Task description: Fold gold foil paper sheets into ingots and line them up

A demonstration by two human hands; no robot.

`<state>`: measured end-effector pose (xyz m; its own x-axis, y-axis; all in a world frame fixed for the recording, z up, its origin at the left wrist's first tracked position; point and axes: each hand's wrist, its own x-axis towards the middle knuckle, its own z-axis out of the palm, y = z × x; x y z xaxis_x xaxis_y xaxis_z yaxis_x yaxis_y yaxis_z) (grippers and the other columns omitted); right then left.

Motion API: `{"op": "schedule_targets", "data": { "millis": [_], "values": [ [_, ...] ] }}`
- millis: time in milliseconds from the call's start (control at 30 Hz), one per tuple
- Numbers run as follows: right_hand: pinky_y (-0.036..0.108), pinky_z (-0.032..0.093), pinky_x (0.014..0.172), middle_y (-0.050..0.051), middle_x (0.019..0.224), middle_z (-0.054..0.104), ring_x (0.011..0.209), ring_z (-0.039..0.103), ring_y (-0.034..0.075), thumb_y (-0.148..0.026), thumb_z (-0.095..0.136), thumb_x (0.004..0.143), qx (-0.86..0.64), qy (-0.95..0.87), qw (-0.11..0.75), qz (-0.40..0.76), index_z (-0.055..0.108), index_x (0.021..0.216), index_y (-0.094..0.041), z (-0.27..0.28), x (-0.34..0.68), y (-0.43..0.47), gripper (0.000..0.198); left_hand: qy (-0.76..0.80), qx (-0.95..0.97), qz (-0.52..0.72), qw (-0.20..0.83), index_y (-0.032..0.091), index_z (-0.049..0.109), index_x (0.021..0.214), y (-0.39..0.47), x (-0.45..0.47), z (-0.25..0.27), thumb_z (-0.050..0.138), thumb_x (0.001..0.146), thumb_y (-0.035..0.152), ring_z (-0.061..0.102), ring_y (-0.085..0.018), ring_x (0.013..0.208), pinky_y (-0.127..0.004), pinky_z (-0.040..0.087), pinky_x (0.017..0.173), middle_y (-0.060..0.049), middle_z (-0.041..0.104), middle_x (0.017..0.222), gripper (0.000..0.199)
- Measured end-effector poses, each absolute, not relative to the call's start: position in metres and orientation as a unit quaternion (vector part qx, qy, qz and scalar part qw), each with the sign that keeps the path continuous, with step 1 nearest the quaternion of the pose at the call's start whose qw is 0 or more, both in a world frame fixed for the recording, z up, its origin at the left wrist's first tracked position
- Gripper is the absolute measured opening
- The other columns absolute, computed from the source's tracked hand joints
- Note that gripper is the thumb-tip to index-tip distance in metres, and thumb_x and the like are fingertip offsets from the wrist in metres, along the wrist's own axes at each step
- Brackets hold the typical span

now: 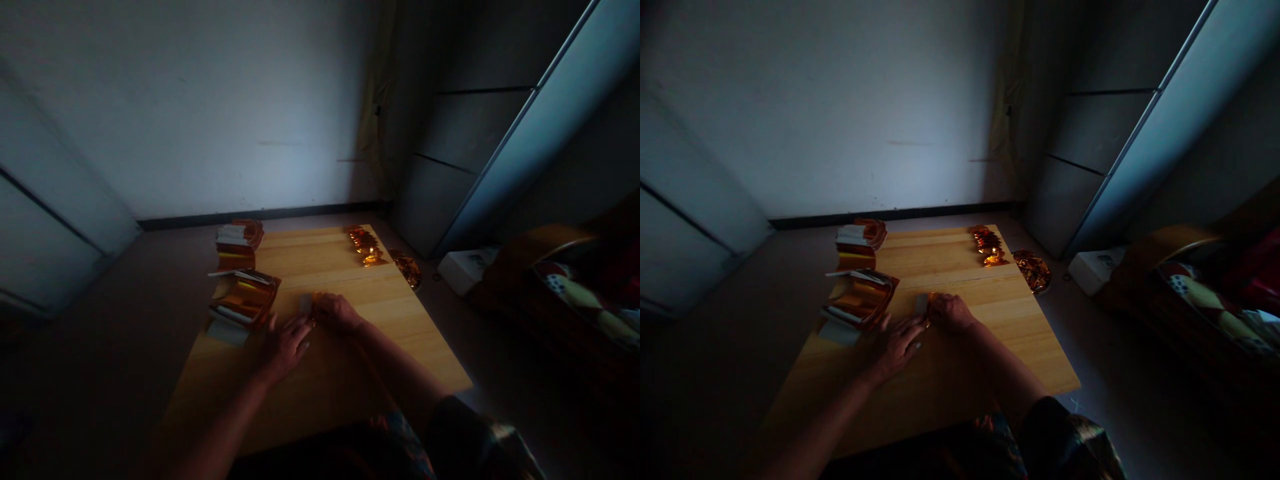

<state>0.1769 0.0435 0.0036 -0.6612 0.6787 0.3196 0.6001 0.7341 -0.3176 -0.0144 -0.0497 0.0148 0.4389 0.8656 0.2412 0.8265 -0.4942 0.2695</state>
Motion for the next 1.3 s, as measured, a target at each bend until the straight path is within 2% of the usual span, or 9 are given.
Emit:
{"op": "schedule_targets", "data": {
  "millis": [200, 333, 500, 633, 867, 1067, 1300],
  "values": [
    [0.022, 0.035, 0.063, 0.003, 0.079, 0.062, 0.071, 0.053, 0.014, -0.023, 0.058, 0.083, -0.377, -0.904, 0.175, 0.1, 0.065, 0.08, -0.017, 0.016, 0.174, 0.04, 0.009, 0.508, 0.842, 0.163, 0.075, 0.028, 0.058, 0.103, -0.048, -0.012, 0.019, 0.05, 0.082, 0.021, 0.051, -0.022, 0.12, -0.062, 0.008, 0.108, -0.002, 0.055, 0.132, 0.024],
    [0.022, 0.035, 0.062, 0.003, 0.081, 0.063, 0.069, 0.053, 0.014, -0.022, 0.057, 0.083, -0.395, -0.9, 0.156, 0.103, 0.065, 0.081, -0.017, 0.02, 0.173, 0.039, 0.009, 0.505, 0.842, 0.177, 0.066, 0.027, 0.056, 0.107, -0.049, -0.011, 0.019, 0.049, 0.083, 0.023, 0.052, -0.021, 0.118, -0.058, 0.008, 0.11, -0.004, 0.058, 0.128, 0.025],
    [0.022, 0.035, 0.062, 0.003, 0.08, 0.063, 0.069, 0.053, 0.013, -0.023, 0.058, 0.082, -0.387, -0.903, 0.158, 0.105, 0.065, 0.079, -0.017, 0.019, 0.174, 0.04, 0.01, 0.503, 0.843, 0.183, 0.052, 0.025, 0.049, 0.121, -0.051, -0.013, 0.016, 0.045, 0.086, 0.029, 0.054, -0.021, 0.115, -0.055, 0.009, 0.111, -0.005, 0.06, 0.125, 0.035],
    [0.022, 0.035, 0.063, 0.003, 0.08, 0.063, 0.072, 0.054, 0.013, -0.023, 0.058, 0.082, -0.383, -0.903, 0.162, 0.11, 0.064, 0.08, -0.017, 0.018, 0.174, 0.041, 0.009, 0.494, 0.853, 0.166, 0.033, 0.026, 0.048, 0.126, -0.049, -0.014, 0.014, 0.045, 0.085, 0.028, 0.052, -0.023, 0.118, -0.056, 0.01, 0.111, -0.007, 0.056, 0.131, 0.041],
    [0.021, 0.034, 0.06, 0.002, 0.081, 0.062, 0.067, 0.053, 0.012, -0.026, 0.059, 0.081, -0.423, -0.881, 0.164, 0.134, 0.064, 0.082, -0.018, 0.016, 0.171, 0.04, 0.01, 0.503, 0.849, 0.158, 0.04, 0.026, 0.052, 0.122, -0.049, -0.011, 0.015, 0.05, 0.083, 0.026, 0.051, -0.025, 0.118, -0.06, 0.013, 0.109, -0.007, 0.056, 0.131, 0.039],
    [0.02, 0.034, 0.059, 0.002, 0.086, 0.061, 0.068, 0.053, 0.011, -0.027, 0.063, 0.078, -0.475, -0.851, 0.162, 0.154, 0.064, 0.081, -0.018, 0.017, 0.167, 0.037, 0.01, 0.516, 0.838, 0.176, 0.024, 0.026, 0.056, 0.116, -0.05, -0.005, 0.016, 0.05, 0.083, 0.026, 0.054, -0.024, 0.115, -0.058, 0.013, 0.11, -0.007, 0.059, 0.127, 0.034],
    [0.02, 0.038, 0.063, 0.002, 0.084, 0.059, 0.07, 0.054, 0.012, -0.021, 0.062, 0.077, -0.488, -0.832, 0.186, 0.188, 0.065, 0.08, -0.018, 0.019, 0.166, 0.036, 0.006, 0.5, 0.849, 0.17, 0.022, 0.027, 0.055, 0.115, -0.051, -0.005, 0.017, 0.046, 0.085, 0.025, 0.054, -0.022, 0.114, -0.054, 0.012, 0.111, -0.005, 0.054, 0.132, 0.031]
  ]
}}
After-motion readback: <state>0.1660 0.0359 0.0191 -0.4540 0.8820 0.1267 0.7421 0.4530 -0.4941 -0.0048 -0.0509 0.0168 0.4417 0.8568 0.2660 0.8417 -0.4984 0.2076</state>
